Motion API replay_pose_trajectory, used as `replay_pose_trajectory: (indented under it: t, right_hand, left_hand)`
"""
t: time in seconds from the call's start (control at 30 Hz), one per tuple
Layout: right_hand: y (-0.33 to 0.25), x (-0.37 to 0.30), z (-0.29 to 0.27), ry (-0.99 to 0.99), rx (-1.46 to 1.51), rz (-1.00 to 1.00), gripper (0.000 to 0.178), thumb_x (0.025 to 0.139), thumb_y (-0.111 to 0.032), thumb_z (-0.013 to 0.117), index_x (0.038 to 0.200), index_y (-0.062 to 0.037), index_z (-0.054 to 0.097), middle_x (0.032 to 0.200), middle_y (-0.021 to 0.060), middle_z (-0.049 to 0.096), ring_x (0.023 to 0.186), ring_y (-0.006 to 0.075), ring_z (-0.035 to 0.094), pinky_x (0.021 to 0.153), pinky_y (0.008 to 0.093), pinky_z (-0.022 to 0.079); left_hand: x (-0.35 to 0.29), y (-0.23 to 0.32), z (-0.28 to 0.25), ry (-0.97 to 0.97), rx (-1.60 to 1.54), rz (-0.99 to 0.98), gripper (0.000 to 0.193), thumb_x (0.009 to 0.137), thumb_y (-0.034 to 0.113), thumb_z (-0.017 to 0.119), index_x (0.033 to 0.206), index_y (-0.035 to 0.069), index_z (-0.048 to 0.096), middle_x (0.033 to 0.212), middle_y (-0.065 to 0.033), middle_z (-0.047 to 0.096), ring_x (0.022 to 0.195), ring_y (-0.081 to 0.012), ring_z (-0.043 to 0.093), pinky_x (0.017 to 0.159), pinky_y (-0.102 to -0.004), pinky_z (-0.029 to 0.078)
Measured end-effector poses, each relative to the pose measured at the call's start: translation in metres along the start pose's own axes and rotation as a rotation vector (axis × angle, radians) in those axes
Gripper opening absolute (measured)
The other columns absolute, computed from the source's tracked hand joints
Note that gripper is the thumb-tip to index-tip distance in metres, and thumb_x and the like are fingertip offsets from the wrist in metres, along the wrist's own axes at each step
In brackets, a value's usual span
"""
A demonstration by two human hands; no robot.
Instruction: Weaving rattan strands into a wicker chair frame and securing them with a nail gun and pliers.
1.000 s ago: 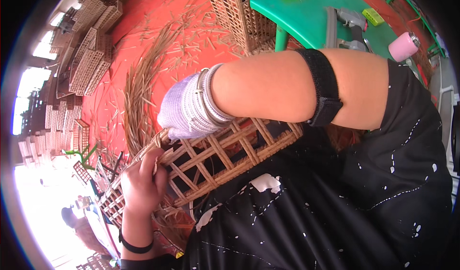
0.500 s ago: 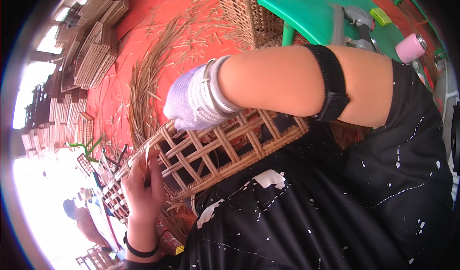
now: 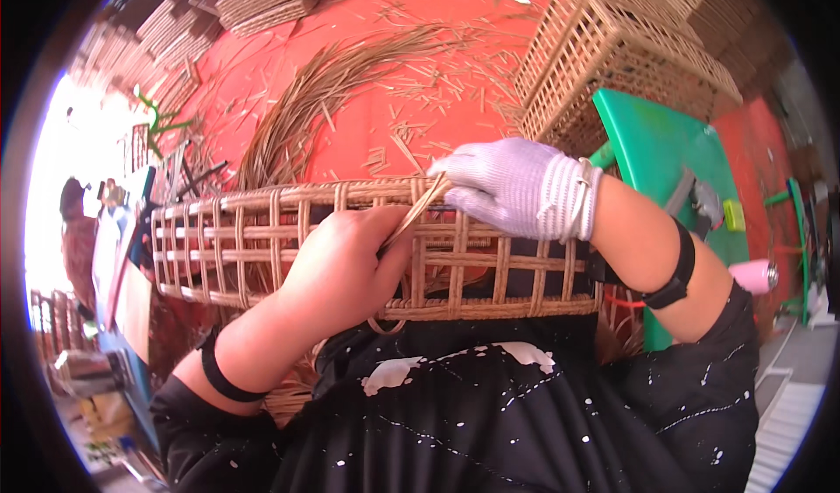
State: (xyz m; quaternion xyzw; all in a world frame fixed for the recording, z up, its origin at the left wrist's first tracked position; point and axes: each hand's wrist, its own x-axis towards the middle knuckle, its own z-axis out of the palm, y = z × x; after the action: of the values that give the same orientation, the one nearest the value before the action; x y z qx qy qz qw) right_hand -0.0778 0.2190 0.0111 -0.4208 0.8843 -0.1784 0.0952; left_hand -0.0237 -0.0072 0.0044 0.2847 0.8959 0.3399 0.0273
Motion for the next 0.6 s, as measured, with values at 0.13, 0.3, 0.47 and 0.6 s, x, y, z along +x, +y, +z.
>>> replay_pose_trajectory:
  t: [0.13, 0.3, 0.47, 0.6]
  right_hand:
    - [0.002, -0.006, 0.005, 0.061, -0.001, -0.020, 0.031, 0.093, -0.021, 0.053, 0.118, -0.0031, 0.055, 0.096, 0.0180, 0.061, 0.088, 0.0361, 0.062, 0.076, 0.0413, 0.051]
    - [-0.001, -0.011, 0.006, 0.132, -0.044, 0.007, 0.036, 0.094, -0.029, 0.050, 0.118, -0.0033, 0.054, 0.104, 0.0183, 0.061, 0.091, 0.0365, 0.062, 0.079, 0.0439, 0.051]
    - [-0.019, -0.007, -0.001, 0.084, -0.166, 0.081, 0.043, 0.092, -0.033, 0.054, 0.121, -0.0016, 0.052, 0.113, 0.0182, 0.059, 0.093, 0.0359, 0.062, 0.081, 0.0427, 0.051]
    - [-0.049, -0.004, 0.000, 0.178, -0.306, -0.023, 0.049, 0.085, -0.037, 0.062, 0.118, -0.0017, 0.054, 0.118, 0.0195, 0.057, 0.108, 0.0348, 0.056, 0.094, 0.0435, 0.045]
  left_hand:
    - [-0.007, 0.007, -0.010, 0.094, -0.077, -0.088, 0.017, 0.091, 0.013, 0.057, 0.102, 0.000, 0.063, 0.055, -0.0123, 0.048, 0.046, -0.0196, 0.046, 0.049, -0.0320, 0.039]
    - [-0.053, 0.012, -0.023, 0.047, -0.190, -0.152, 0.025, 0.086, 0.011, 0.065, 0.109, 0.001, 0.062, 0.054, 0.0021, 0.047, 0.050, -0.0061, 0.040, 0.049, -0.0258, 0.036]
    - [-0.067, 0.016, 0.000, -0.035, -0.508, -0.294, 0.022, 0.076, 0.015, 0.079, 0.088, 0.002, 0.066, 0.058, -0.0017, 0.058, 0.052, -0.0083, 0.055, 0.048, -0.0239, 0.043]
    - [-0.068, 0.006, 0.017, 0.099, -0.517, -0.197, 0.022, 0.075, 0.015, 0.080, 0.067, 0.002, 0.065, 0.054, -0.0042, 0.056, 0.046, -0.0101, 0.053, 0.044, -0.0259, 0.040]
